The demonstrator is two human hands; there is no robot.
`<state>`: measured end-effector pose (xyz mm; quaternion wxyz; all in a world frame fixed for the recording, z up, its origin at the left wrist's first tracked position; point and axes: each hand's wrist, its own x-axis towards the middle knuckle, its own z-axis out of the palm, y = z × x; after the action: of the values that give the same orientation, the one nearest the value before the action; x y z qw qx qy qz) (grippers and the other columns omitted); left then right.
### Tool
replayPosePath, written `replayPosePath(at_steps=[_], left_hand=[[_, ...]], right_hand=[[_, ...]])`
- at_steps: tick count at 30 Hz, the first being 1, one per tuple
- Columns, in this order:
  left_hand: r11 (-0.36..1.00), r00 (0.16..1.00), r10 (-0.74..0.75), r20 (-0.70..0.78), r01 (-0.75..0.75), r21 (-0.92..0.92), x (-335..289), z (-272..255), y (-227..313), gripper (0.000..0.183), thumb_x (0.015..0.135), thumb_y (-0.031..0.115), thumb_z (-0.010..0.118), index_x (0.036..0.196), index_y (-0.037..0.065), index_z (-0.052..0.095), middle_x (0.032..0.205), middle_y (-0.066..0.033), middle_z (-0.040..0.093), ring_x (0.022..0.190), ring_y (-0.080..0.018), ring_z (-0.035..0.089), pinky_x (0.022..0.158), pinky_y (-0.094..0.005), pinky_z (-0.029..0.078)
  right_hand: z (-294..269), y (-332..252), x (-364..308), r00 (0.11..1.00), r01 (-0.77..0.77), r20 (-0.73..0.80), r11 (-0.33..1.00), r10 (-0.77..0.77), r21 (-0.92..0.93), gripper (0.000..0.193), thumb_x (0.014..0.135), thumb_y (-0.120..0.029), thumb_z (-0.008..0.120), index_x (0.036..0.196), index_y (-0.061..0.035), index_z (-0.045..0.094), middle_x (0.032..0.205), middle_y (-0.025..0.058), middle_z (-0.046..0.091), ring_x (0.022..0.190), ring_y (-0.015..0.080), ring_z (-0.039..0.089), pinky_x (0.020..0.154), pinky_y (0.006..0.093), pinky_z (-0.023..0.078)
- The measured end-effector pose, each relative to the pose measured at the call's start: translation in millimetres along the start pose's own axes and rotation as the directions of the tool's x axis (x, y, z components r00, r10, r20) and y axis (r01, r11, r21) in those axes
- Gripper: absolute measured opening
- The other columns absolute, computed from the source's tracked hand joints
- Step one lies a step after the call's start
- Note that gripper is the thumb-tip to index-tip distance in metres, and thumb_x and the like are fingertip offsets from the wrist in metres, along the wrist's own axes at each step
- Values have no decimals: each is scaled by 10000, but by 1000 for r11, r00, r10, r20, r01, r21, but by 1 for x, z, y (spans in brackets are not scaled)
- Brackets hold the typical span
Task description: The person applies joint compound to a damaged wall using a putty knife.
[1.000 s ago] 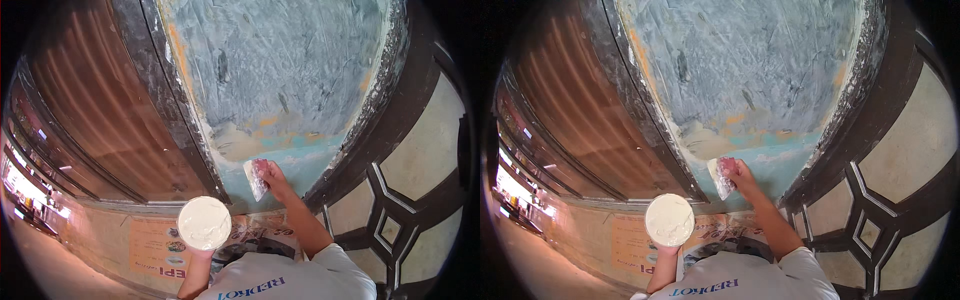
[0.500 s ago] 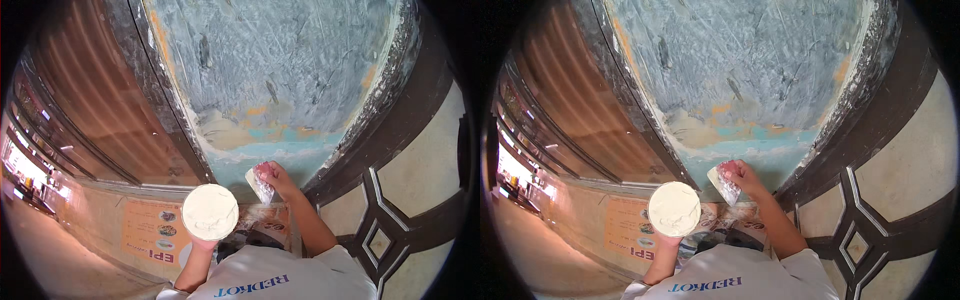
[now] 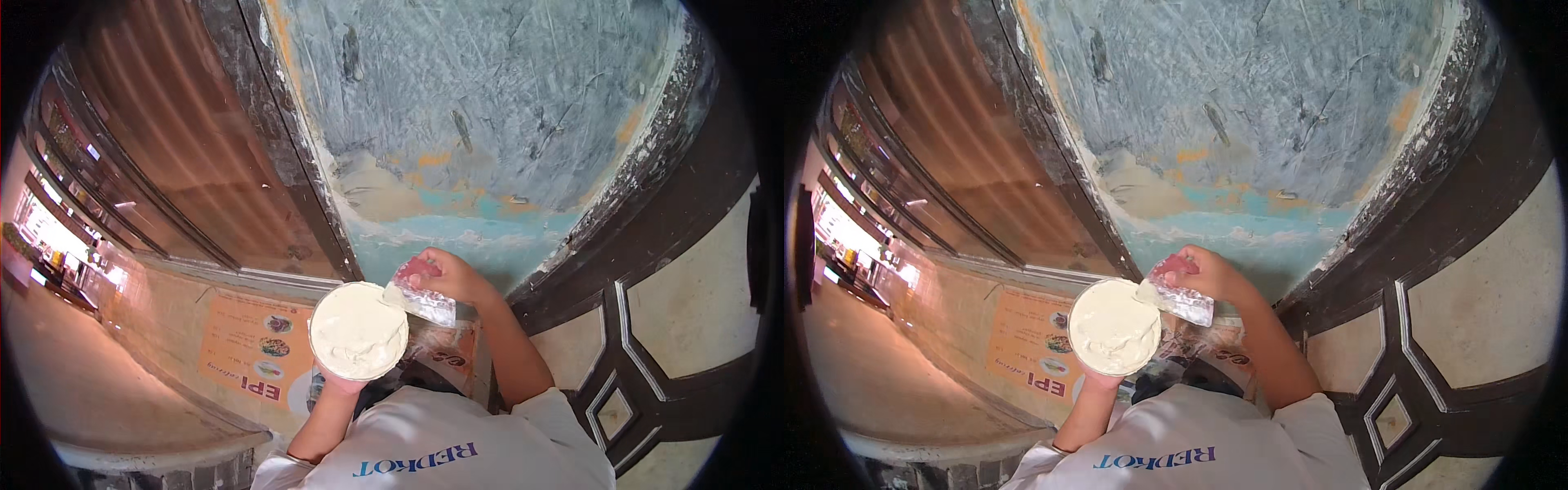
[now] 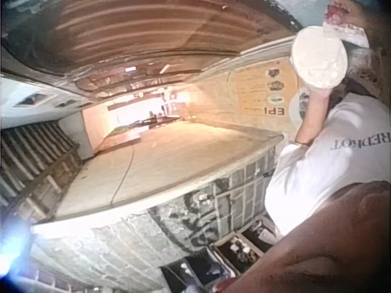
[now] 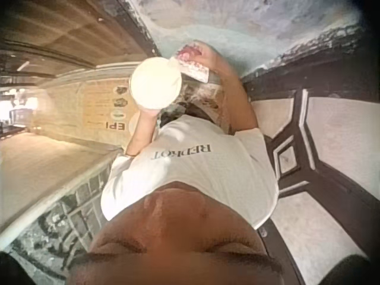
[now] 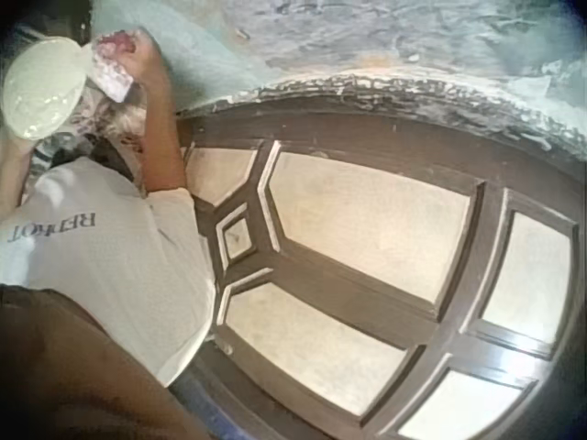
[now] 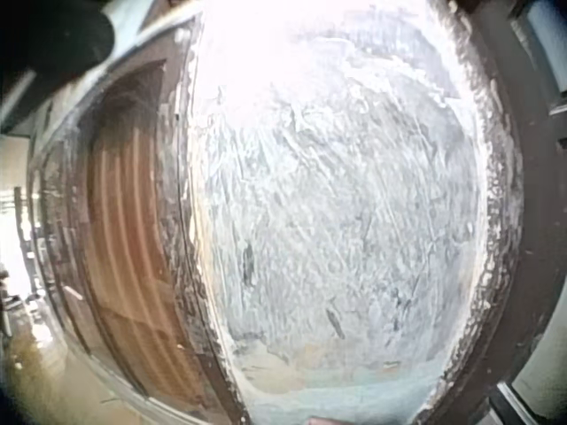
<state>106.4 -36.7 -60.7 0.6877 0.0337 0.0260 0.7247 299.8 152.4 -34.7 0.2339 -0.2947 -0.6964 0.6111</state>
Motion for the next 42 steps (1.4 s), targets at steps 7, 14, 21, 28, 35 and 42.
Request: replayPosePath(at_steps=[7, 14, 21, 28, 35, 42], left_hand=[[983, 991, 80, -108, -60, 176, -1, 3, -1, 704, 945, 583, 325, 1463, 107, 342, 1492, -141, 374, 1346, -363, 391, 1116, -542, 314], [981, 991, 107, -80, -92, 173, 8, 13, -1, 662, 954, 535, 339, 1448, 95, 368, 1491, -139, 378, 1346, -353, 395, 1114, -535, 315], [1000, 999, 13, -42, -12, 11, 12, 15, -3, 661, 952, 531, 349, 1445, 90, 378, 1485, -141, 389, 1346, -361, 393, 1118, -542, 304], [989, 995, 70, -71, -60, 135, 6, 12, -1, 622, 967, 488, 347, 1455, 102, 357, 1486, -137, 384, 1338, -358, 403, 1103, -548, 335], [983, 984, 74, -165, -45, 176, 1, 10, 8, 698, 937, 560, 357, 1466, 105, 342, 1507, -143, 350, 1360, -377, 368, 1114, -571, 302], [971, 982, 79, -172, -37, 235, -7, 4, 11, 699, 919, 578, 388, 1460, 136, 366, 1510, -126, 353, 1368, -377, 357, 1115, -579, 294]], right_hand=[[-3, -35, -27, 918, 83, -355, 960, -178, -266, 301, 819, -217, 745, 930, -37, 530, 783, 16, 606, 740, 78, 533, 691, 252, 463], [43, -15, -41, 656, 518, -268, 680, -705, -519, 155, 813, -51, 674, 944, -67, 592, 985, 100, 590, 882, 259, 596, 762, 363, 496], [57, 19, -46, 501, 331, -182, 382, -846, -863, 429, 625, -119, 783, 1032, -236, 714, 988, 45, 573, 979, 267, 558, 915, 437, 487], [30, 65, -45, 637, 260, -365, 635, -679, -727, 290, 774, -25, 665, 1054, -94, 681, 1005, 64, 579, 959, 245, 566, 808, 332, 499], [-10, 168, -39, 579, 218, -696, 742, 425, 634, 247, 942, -201, 601, 1176, -122, 594, 1063, -13, 612, 958, 124, 556, 761, 309, 482], [-36, 180, -20, 518, 346, -681, 601, 517, 720, 244, 906, -232, 656, 1133, -192, 576, 1099, -52, 581, 960, 128, 530, 838, 414, 468]])
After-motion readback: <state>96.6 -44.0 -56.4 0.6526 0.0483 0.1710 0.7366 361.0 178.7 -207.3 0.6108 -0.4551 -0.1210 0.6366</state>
